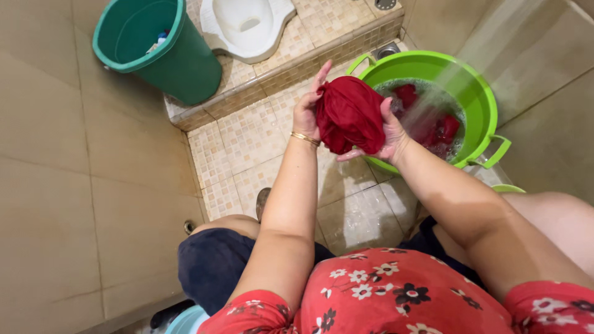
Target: The person washes red clothing items by hand inside green plastic buckets under running water, rinsing, squeezing out excess water, and periodically refilling or pouring water between basins.
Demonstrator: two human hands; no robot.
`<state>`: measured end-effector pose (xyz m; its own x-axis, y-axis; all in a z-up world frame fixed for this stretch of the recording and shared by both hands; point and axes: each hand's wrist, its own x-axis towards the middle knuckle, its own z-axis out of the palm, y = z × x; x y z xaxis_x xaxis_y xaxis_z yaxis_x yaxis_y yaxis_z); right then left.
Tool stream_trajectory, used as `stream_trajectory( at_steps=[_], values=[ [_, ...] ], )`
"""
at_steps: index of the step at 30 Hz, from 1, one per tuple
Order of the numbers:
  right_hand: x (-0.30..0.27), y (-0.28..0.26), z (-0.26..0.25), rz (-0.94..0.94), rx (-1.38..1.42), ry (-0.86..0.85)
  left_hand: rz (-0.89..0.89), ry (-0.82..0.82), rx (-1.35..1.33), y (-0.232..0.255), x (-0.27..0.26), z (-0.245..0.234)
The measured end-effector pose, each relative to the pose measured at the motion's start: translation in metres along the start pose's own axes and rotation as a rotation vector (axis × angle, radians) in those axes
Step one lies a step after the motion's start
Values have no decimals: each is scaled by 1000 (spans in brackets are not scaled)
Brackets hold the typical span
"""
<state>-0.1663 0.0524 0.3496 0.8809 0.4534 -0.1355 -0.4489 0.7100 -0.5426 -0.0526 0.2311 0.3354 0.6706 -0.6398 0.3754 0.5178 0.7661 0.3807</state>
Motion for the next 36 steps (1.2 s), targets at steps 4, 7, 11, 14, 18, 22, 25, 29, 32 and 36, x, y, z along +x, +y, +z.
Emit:
stream_trajectory(
  at_steps=[4, 7, 11, 14, 18, 22, 25, 29, 32, 36],
  values=[
    [6, 8, 0, 84, 36, -211, -111, 61, 204, 18, -14, 17],
    [14, 11, -13, 155, -35, -132, -181, 155, 492, 27, -9, 10],
    [41, 30, -4, 126, -308, 59, -174, 356, 557, 26, -16, -14],
    [50, 54, -2, 9, -564, 372, -142, 592, 823, 10, -26, -34],
    [58, 83, -20, -148, -977, 476, -93, 831, 1554, -21, -36, -61],
    [55, 109, -38, -145, -1221, 664, -158, 919, 1701, -38, -52, -75],
    [65, 100, -52, -101, -1466, 606, -22, 801, 1513, -29, -58, -75],
    [64, 74, -45, -71, -1325, 512, -37, 587, 985, -6, -51, -69],
    [54, 43, -37, 87, -1118, 275, 21, 528, 860, 5, -43, -63],
    [25, -6, -36, 177, -331, -135, 68, 397, 443, 19, -34, -33]
  ],
)
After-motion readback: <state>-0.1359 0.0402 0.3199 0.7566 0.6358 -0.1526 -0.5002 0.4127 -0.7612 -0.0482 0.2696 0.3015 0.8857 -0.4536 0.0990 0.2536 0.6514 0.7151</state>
